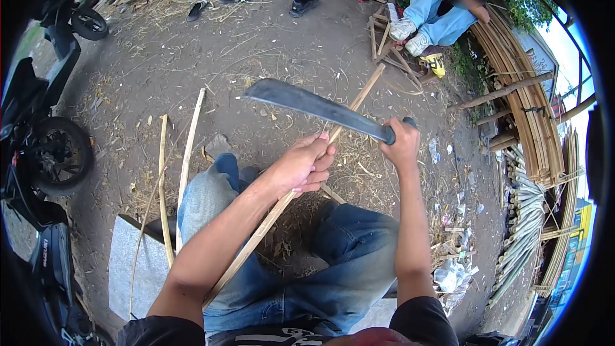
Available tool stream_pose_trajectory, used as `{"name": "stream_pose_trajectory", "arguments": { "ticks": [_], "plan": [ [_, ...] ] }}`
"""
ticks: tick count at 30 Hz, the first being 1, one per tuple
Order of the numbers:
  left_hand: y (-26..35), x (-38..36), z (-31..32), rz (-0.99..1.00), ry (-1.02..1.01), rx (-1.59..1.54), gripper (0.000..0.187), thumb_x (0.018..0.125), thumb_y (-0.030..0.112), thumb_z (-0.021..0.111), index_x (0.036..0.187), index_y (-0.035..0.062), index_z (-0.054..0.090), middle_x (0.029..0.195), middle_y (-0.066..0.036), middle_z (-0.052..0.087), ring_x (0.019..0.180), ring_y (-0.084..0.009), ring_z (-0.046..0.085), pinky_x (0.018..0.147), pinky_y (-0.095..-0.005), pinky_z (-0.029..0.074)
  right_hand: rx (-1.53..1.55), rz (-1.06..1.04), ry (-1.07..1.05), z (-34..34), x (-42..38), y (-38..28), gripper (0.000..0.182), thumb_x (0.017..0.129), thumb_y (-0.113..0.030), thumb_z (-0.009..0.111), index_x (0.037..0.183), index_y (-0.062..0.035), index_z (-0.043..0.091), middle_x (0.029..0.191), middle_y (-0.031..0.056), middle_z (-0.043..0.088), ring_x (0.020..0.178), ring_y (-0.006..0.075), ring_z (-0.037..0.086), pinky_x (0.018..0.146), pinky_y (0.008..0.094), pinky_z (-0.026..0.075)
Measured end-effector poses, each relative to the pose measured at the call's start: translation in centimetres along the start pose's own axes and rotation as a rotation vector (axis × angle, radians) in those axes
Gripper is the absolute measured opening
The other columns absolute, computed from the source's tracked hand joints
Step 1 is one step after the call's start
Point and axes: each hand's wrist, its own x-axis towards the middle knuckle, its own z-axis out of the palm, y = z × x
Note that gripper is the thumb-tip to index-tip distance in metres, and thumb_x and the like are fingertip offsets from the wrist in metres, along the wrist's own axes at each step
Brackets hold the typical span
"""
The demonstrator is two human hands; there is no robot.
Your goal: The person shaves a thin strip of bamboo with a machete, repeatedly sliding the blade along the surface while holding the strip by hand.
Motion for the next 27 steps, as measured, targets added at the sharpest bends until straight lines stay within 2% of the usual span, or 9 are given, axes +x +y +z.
{"name": "stream_pose_trajectory", "arguments": {
  "ticks": [2, 4, 6, 8, 11, 20, 22, 24, 27],
  "plan": [
    [-0.2, -0.8, 0.3, -0.047, -0.043, 0.053, 0.032, 0.111, 0.036, 0.033, 0.093, 0.0123, 0.045, 0.059, 0.008, 0.027, 0.039, -0.0016, 0.023, 0.030, -0.0189, 0.020, -0.138, 0.434, 0.046, 2.4, -1.5, 6.1, 0.006, 0.073, -0.010, 0.067, 0.074, -0.0059, 0.062, 0.067, 0.0179, 0.065, 0.057, 0.0348, 0.064, 0.055, 0.0440, 0.050],
    [-0.1, -0.9, -0.2, -0.035, -0.073, 0.037, 0.033, 0.111, 0.037, 0.033, 0.092, 0.0123, 0.044, 0.059, 0.008, 0.028, 0.038, -0.0014, 0.023, 0.030, -0.0186, 0.021, -0.337, 0.555, 0.118, 8.1, -5.3, 15.8, 0.011, 0.080, -0.012, 0.062, 0.071, -0.0053, 0.060, 0.064, 0.0152, 0.063, 0.053, 0.0286, 0.062, 0.051, 0.0423, 0.049],
    [0.6, -1.0, -0.7, 0.008, -0.048, 0.001, 0.033, 0.111, 0.037, 0.034, 0.094, 0.0116, 0.046, 0.059, 0.007, 0.029, 0.039, -0.0018, 0.024, 0.030, -0.0190, 0.022, 0.730, 1.534, 0.170, 8.3, -5.5, 15.5, 0.014, 0.086, -0.010, 0.055, 0.073, -0.0045, 0.058, 0.059, 0.0092, 0.053, 0.051, 0.0207, 0.055, 0.051, 0.0386, 0.049],
    [1.2, -0.7, -1.5, 0.052, -0.003, -0.021, 0.032, 0.111, 0.037, 0.035, 0.096, 0.0107, 0.047, 0.059, 0.007, 0.030, 0.039, -0.0022, 0.025, 0.031, -0.0194, 0.023, 1.429, 1.840, 0.458, 10.6, -9.2, 18.6, 0.015, 0.088, -0.004, 0.049, 0.074, -0.0047, 0.053, 0.056, 0.0008, 0.043, 0.048, 0.0142, 0.045, 0.051, 0.0328, 0.046],
    [1.1, -0.5, -2.0, 0.112, 0.051, -0.064, 0.032, 0.110, 0.036, 0.036, 0.098, 0.0090, 0.050, 0.060, 0.006, 0.032, 0.040, -0.0029, 0.027, 0.032, -0.0201, 0.025, 1.655, 2.002, 0.608, 9.3, -11.3, 19.0, 0.015, 0.087, 0.002, 0.048, 0.074, -0.0064, 0.049, 0.055, -0.0012, 0.038, 0.046, 0.0129, 0.038, 0.048, 0.0298, 0.042],
    [-0.1, 1.4, -1.5, 0.190, 0.068, 0.085, 0.033, 0.110, 0.034, 0.038, 0.098, 0.0059, 0.050, 0.061, 0.005, 0.039, 0.038, -0.0039, 0.034, 0.034, -0.0216, 0.031, 1.367, 1.462, 0.013, 2.9, -3.3, 5.2, 0.018, 0.082, -0.003, 0.062, 0.072, -0.0105, 0.050, 0.055, -0.0047, 0.040, 0.044, 0.0097, 0.037, 0.043, 0.0272, 0.036],
    [-0.3, 1.6, -1.2, 0.181, 0.063, 0.096, 0.034, 0.110, 0.034, 0.036, 0.099, 0.0055, 0.050, 0.061, 0.006, 0.038, 0.039, -0.0038, 0.033, 0.035, -0.0215, 0.031, 0.887, 1.094, -0.062, 1.5, -2.2, 1.4, 0.016, 0.082, -0.006, 0.063, 0.069, -0.0089, 0.054, 0.055, -0.0036, 0.046, 0.045, 0.0104, 0.043, 0.043, 0.0281, 0.037],
    [-0.4, 1.8, -1.1, 0.186, 0.075, 0.144, 0.035, 0.111, 0.035, 0.035, 0.098, 0.0059, 0.050, 0.061, 0.006, 0.036, 0.039, -0.0034, 0.031, 0.034, -0.0215, 0.030, 0.710, 1.011, -0.072, 1.3, -1.8, 0.6, 0.018, 0.082, -0.007, 0.063, 0.066, -0.0034, 0.056, 0.053, 0.0039, 0.052, 0.045, 0.0149, 0.051, 0.045, 0.0329, 0.040],
    [-0.2, 1.5, -0.7, 0.177, 0.044, 0.147, 0.038, 0.111, 0.038, 0.033, 0.097, 0.0069, 0.050, 0.060, 0.007, 0.033, 0.040, -0.0029, 0.029, 0.034, -0.0214, 0.027, 0.264, 0.478, -0.067, -0.6, -0.6, -3.1, 0.014, 0.080, -0.009, 0.065, 0.073, 0.0015, 0.060, 0.058, 0.0180, 0.057, 0.051, 0.0300, 0.060, 0.053, 0.0422, 0.046]
  ]
}}
